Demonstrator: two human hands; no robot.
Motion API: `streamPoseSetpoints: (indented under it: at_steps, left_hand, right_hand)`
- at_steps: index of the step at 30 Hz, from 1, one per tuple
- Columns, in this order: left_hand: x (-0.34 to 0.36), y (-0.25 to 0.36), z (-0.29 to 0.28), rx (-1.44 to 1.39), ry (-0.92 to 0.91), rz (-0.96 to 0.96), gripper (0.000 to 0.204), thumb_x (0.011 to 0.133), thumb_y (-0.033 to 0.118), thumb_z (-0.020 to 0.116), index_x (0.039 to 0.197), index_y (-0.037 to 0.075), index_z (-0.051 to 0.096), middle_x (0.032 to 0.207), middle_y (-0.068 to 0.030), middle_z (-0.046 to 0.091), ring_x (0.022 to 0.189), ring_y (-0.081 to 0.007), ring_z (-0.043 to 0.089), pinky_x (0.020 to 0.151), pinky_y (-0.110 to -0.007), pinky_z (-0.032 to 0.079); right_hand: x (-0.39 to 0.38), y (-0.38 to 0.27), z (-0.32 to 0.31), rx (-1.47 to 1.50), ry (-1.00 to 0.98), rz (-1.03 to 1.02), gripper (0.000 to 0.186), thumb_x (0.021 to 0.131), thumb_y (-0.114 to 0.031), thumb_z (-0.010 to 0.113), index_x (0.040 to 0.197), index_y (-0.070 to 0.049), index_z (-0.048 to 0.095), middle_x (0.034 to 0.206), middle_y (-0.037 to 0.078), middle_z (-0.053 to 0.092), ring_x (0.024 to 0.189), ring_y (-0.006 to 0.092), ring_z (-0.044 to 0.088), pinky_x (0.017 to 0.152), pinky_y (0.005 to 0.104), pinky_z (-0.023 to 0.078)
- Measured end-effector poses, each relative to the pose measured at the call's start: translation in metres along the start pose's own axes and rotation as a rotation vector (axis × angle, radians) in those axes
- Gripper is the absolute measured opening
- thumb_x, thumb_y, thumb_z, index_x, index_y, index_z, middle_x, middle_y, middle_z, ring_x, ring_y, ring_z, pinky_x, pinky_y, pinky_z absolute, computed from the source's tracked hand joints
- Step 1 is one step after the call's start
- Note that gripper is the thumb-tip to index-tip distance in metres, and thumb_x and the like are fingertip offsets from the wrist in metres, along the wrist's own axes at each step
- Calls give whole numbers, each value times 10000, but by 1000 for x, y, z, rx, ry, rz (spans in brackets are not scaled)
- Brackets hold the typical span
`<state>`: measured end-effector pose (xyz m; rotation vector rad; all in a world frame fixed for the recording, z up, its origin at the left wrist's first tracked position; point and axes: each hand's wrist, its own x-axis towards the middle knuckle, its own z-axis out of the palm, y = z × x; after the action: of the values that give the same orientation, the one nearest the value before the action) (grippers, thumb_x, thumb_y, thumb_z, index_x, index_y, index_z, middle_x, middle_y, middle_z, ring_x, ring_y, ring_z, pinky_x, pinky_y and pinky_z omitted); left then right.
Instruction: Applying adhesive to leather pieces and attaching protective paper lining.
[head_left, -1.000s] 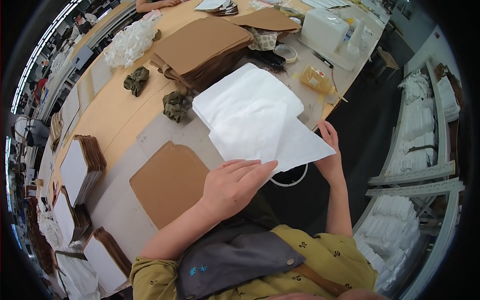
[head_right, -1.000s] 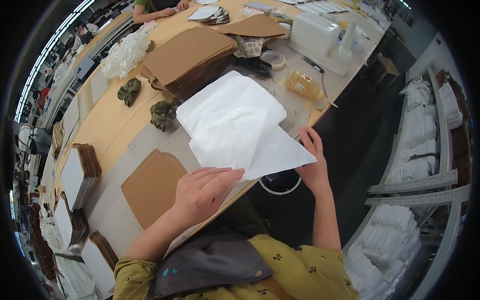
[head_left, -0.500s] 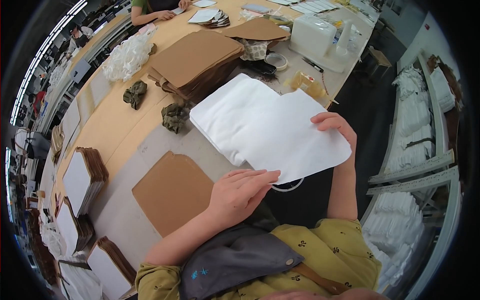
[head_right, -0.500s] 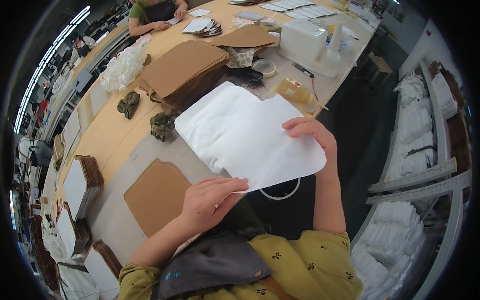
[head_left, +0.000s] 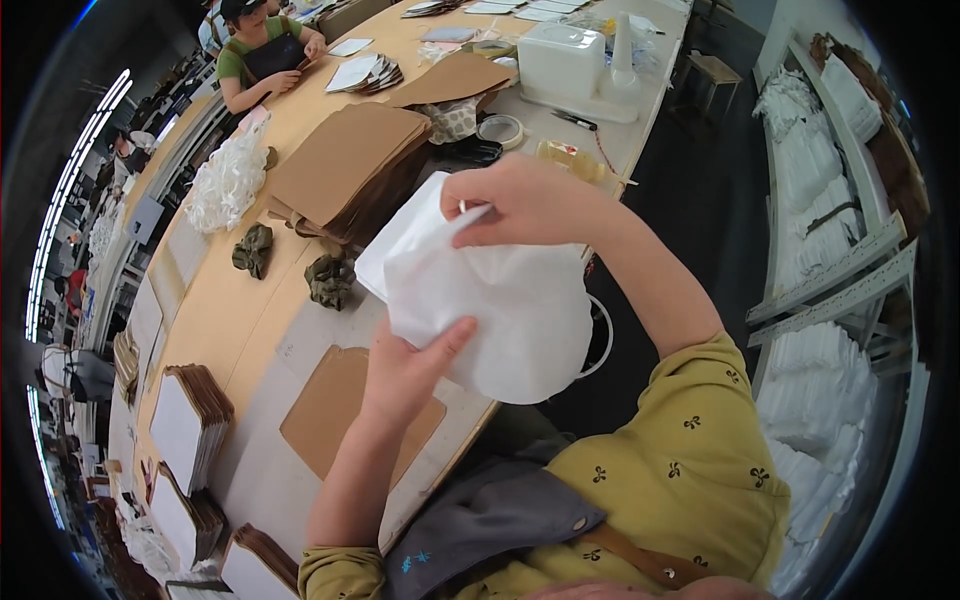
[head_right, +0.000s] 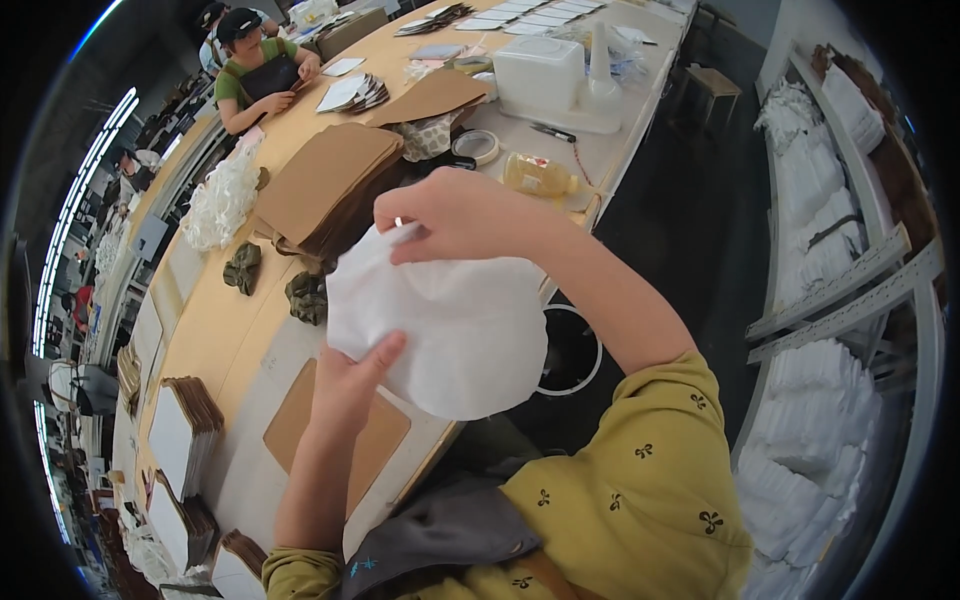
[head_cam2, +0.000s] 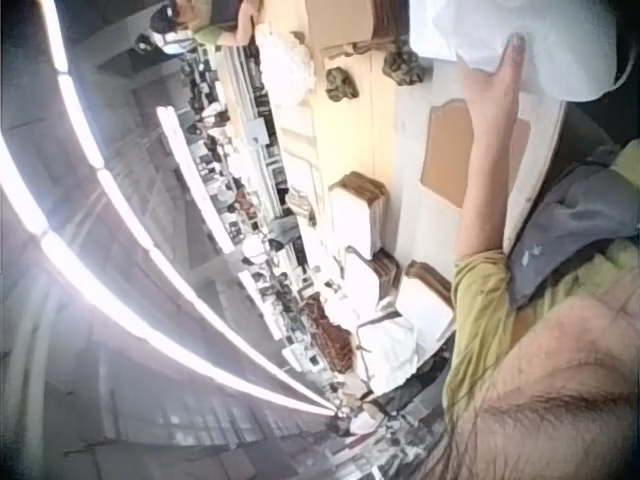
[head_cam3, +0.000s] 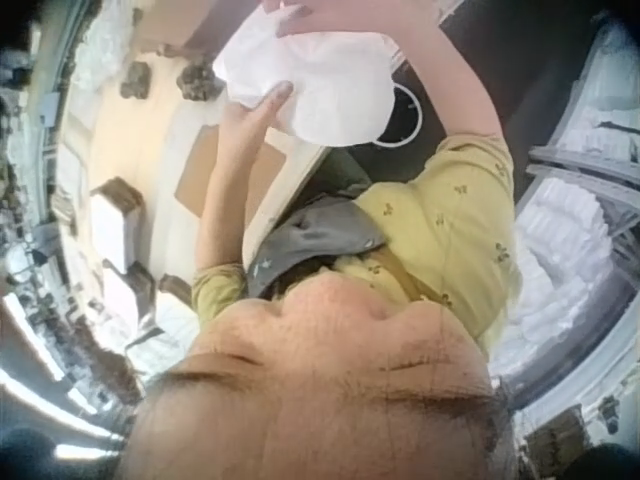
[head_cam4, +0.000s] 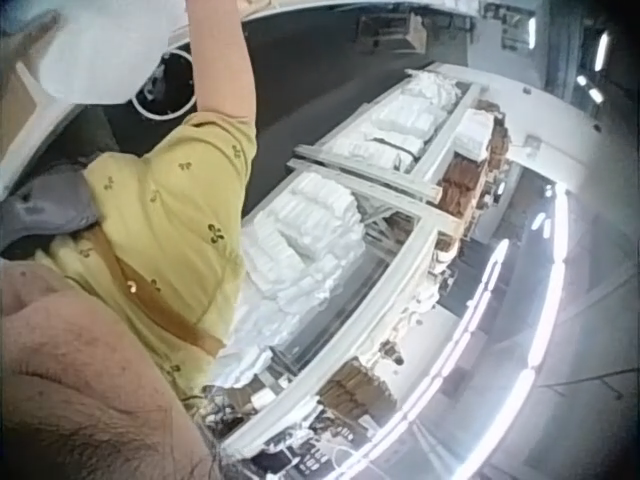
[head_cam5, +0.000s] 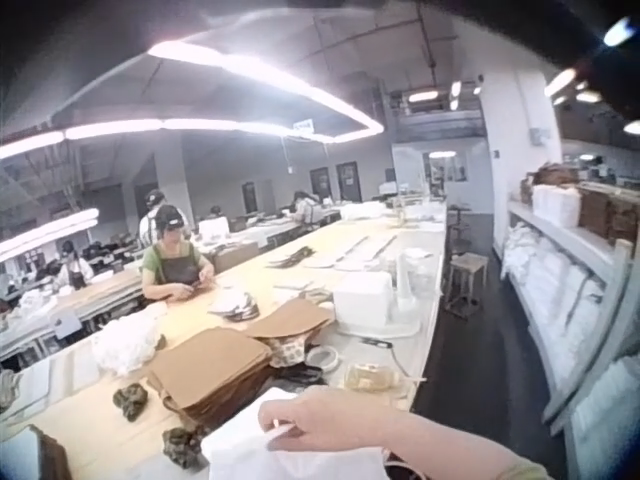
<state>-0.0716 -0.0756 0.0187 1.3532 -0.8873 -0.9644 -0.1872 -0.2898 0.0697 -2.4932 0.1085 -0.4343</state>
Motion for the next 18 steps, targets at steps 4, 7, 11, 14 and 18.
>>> streamPoseSetpoints:
  at_steps: [4,7,11,14,18]
  left_hand:
    - [14,-37,-28,2,83,-163,460,938,184,731,1308,-44,580,1184,-101,676,1044,-177,662,894,-335,531]
    - [18,-62,-38,-137,121,-271,375,952,186,706,1243,-39,631,1158,-98,683,1036,-171,658,872,-324,526]
    - [10,-74,-48,-168,205,-372,396,959,163,687,1288,-37,594,1199,-104,670,1051,-181,659,891,-344,536]
    - [3,-78,-50,-195,239,-401,407,967,151,671,1320,-25,571,1222,-105,661,1055,-185,661,890,-354,549]
    - [-3,-73,-47,-207,251,-402,467,983,142,640,1403,-1,494,1229,-101,653,1057,-173,660,863,-341,562]
  right_hand:
    - [39,44,22,-98,-49,72,247,857,-204,757,1038,-85,637,849,90,682,781,220,657,683,332,496]
    - [48,93,34,54,-70,81,276,861,-204,759,1087,-78,661,889,82,709,806,178,666,729,301,518]
    - [30,129,46,194,151,146,197,926,-147,686,1089,-38,679,914,24,712,825,113,649,757,258,519]
    - [1,113,37,331,281,265,170,957,-133,650,1091,-41,697,916,17,703,827,107,642,745,249,512]
    - [-52,94,44,218,392,526,170,973,-129,641,1100,-35,703,858,9,684,756,76,630,684,237,493]
